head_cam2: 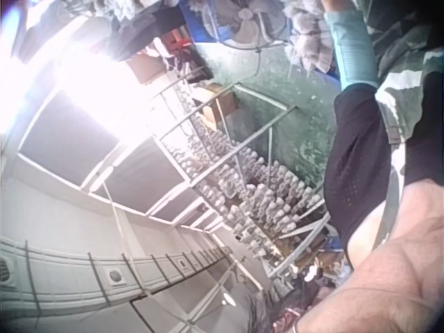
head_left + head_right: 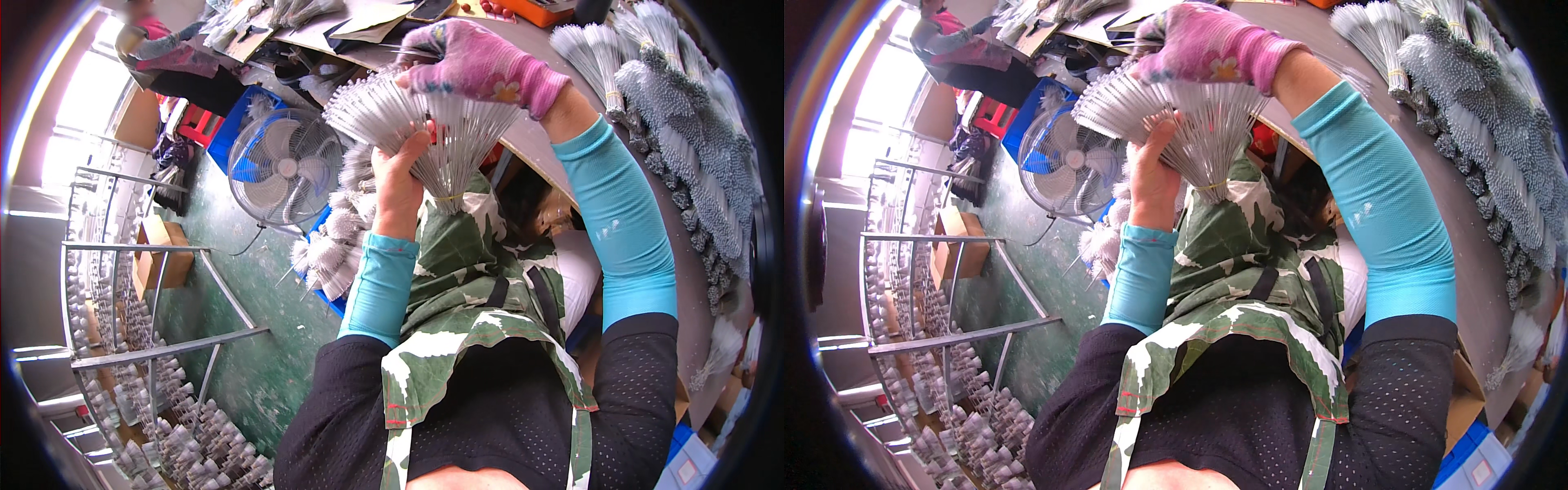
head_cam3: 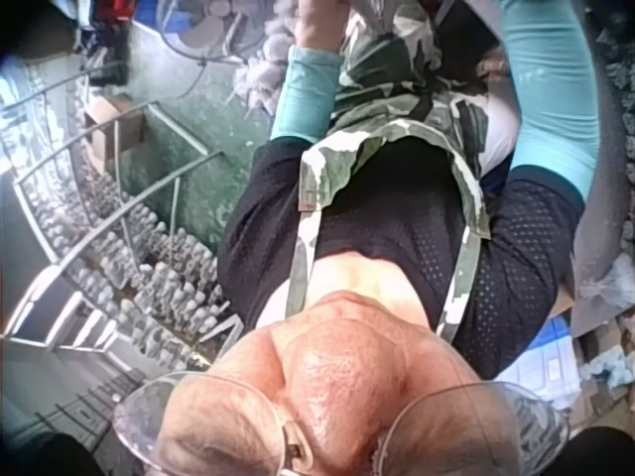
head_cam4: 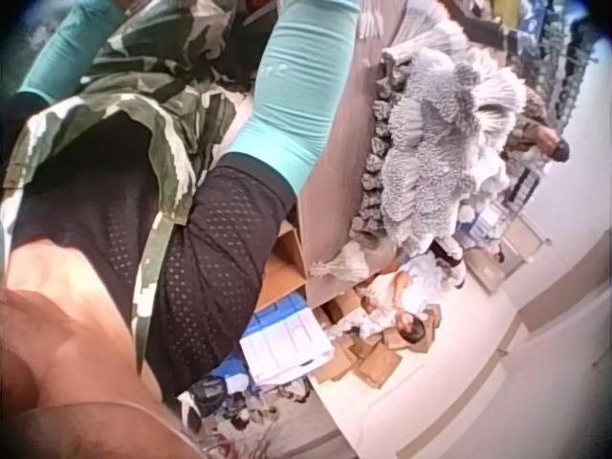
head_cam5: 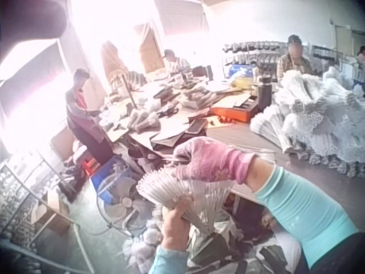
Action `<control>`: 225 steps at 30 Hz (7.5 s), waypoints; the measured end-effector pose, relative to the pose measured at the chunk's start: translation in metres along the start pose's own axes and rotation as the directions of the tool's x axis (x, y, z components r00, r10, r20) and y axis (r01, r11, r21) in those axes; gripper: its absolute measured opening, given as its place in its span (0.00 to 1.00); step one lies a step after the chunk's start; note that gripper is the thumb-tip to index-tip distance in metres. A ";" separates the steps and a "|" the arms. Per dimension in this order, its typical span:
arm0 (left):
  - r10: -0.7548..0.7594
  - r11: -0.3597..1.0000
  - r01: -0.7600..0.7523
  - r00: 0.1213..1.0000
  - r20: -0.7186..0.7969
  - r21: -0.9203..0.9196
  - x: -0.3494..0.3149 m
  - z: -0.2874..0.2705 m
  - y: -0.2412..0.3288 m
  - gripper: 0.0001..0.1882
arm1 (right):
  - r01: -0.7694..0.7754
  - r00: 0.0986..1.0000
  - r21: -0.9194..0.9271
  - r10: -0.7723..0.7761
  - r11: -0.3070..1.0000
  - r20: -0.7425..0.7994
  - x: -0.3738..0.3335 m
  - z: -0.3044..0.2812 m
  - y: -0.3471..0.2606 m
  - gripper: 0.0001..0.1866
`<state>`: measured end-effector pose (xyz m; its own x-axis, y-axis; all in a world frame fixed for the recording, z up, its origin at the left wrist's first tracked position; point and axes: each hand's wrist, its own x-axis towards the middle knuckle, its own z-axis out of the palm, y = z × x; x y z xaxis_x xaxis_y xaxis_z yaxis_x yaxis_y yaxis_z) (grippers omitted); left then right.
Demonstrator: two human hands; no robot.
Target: Bundling and sorting plastic silver artificial pine needle branches for manufacturing.
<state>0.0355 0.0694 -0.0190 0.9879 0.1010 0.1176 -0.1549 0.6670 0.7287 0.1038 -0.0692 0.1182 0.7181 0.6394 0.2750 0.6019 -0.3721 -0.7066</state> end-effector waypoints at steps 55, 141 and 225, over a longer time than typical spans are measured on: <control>-0.110 0.977 0.055 0.958 0.264 0.207 0.012 -0.024 0.020 0.13 | 0.167 0.981 -0.228 -0.185 0.959 -0.060 0.003 0.001 -0.014 0.14; -0.053 0.962 -0.032 0.952 0.302 0.272 -0.001 -0.022 0.035 0.16 | -0.055 0.989 -0.250 0.019 0.967 -0.145 -0.027 0.004 -0.020 0.21; 0.423 0.835 -0.278 0.876 -0.232 0.474 -0.057 0.023 0.069 0.08 | 0.215 0.797 0.790 0.364 0.574 -0.481 -0.043 0.106 -0.032 0.08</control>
<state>-0.0314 0.0927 0.0402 0.8009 0.5417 0.2552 -0.4067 0.1792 0.8958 0.0164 -0.0137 0.0596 0.9598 0.0504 0.2760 0.2240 0.4551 -0.8618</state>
